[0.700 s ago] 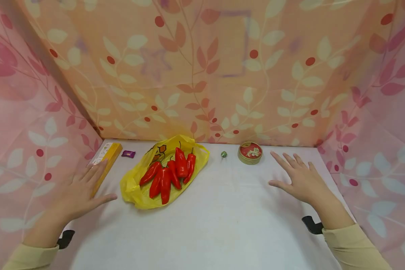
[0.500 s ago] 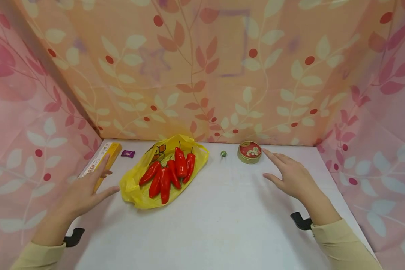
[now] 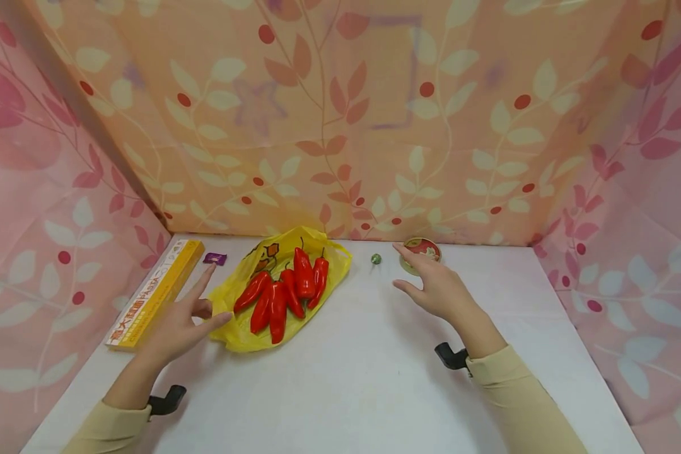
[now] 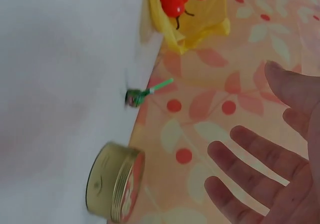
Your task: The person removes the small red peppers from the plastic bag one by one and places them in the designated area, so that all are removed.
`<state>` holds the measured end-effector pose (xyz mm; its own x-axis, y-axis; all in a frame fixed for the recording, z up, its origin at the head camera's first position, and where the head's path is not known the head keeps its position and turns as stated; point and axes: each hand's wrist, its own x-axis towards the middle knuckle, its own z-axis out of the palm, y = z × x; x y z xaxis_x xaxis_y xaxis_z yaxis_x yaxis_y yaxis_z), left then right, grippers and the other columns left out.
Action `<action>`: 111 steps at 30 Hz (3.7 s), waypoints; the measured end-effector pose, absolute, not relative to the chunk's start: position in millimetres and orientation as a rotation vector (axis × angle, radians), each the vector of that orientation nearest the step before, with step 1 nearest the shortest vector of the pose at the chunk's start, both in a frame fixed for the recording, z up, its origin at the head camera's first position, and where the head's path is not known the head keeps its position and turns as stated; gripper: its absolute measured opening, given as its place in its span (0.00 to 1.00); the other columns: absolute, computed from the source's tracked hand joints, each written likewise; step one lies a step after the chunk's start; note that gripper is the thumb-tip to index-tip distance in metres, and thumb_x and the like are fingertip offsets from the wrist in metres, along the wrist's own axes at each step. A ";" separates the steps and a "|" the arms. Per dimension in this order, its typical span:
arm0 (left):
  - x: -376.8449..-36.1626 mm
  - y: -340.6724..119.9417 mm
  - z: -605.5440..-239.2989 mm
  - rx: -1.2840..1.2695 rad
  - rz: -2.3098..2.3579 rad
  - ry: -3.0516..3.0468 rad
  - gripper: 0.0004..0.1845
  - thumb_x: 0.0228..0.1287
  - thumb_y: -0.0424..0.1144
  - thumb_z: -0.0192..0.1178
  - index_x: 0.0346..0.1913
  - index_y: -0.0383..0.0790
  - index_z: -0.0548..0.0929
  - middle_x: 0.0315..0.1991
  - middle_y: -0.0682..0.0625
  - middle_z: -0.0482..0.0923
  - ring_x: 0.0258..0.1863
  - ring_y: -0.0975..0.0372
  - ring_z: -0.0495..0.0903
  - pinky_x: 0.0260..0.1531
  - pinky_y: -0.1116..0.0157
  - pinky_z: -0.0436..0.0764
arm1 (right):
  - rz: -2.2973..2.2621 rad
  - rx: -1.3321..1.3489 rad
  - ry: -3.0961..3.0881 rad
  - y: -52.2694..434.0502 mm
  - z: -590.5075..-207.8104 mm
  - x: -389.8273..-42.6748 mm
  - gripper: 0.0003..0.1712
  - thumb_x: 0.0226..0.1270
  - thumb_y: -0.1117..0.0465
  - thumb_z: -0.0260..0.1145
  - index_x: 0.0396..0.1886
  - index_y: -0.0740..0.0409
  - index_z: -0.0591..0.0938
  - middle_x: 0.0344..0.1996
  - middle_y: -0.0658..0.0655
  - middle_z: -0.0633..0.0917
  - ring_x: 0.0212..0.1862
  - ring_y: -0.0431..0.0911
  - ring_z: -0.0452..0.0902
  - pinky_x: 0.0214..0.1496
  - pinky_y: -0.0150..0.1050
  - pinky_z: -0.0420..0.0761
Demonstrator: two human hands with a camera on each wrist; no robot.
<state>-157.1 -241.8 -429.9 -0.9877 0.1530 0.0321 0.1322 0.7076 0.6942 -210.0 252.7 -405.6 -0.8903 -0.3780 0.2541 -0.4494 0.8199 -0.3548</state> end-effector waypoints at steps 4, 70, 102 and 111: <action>-158.3 -240.4 -434.2 0.279 1.258 2.852 0.37 0.66 0.53 0.67 0.76 0.57 0.66 0.36 0.52 0.81 0.42 0.57 0.81 0.41 0.68 0.82 | 0.733 0.696 -2.820 235.9 -409.7 -218.1 0.43 0.68 0.46 0.70 0.79 0.42 0.63 0.62 0.56 0.82 0.62 0.56 0.79 0.58 0.61 0.78; -154.2 -246.1 -466.6 0.097 1.634 2.670 0.23 0.70 0.54 0.62 0.63 0.52 0.82 0.60 0.49 0.79 0.50 0.55 0.74 0.48 0.73 0.80 | 1.507 0.992 -2.715 154.7 -438.0 -239.9 0.25 0.68 0.52 0.71 0.63 0.51 0.80 0.50 0.50 0.86 0.54 0.48 0.81 0.57 0.47 0.83; -153.9 -241.0 -465.9 0.077 1.677 2.650 0.21 0.70 0.51 0.63 0.62 0.52 0.83 0.48 0.47 0.79 0.48 0.56 0.72 0.43 0.74 0.79 | 1.473 -0.161 -3.060 360.9 -450.5 -178.2 0.48 0.72 0.36 0.60 0.73 0.71 0.64 0.63 0.75 0.74 0.47 0.50 0.83 0.47 0.43 0.87; -154.6 -241.3 -466.0 0.079 1.655 2.652 0.23 0.70 0.53 0.63 0.63 0.49 0.82 0.50 0.48 0.78 0.49 0.54 0.72 0.44 0.73 0.80 | 1.328 -0.302 -3.170 402.5 -462.1 -173.3 0.49 0.74 0.35 0.56 0.73 0.74 0.61 0.64 0.80 0.70 0.53 0.60 0.78 0.49 0.48 0.86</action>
<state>-154.6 -241.3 -466.0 -0.9986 0.0504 0.0143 0.0350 0.4386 0.8980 -173.3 402.5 -462.1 -0.9379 0.0402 -0.3445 0.2738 0.6956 -0.6642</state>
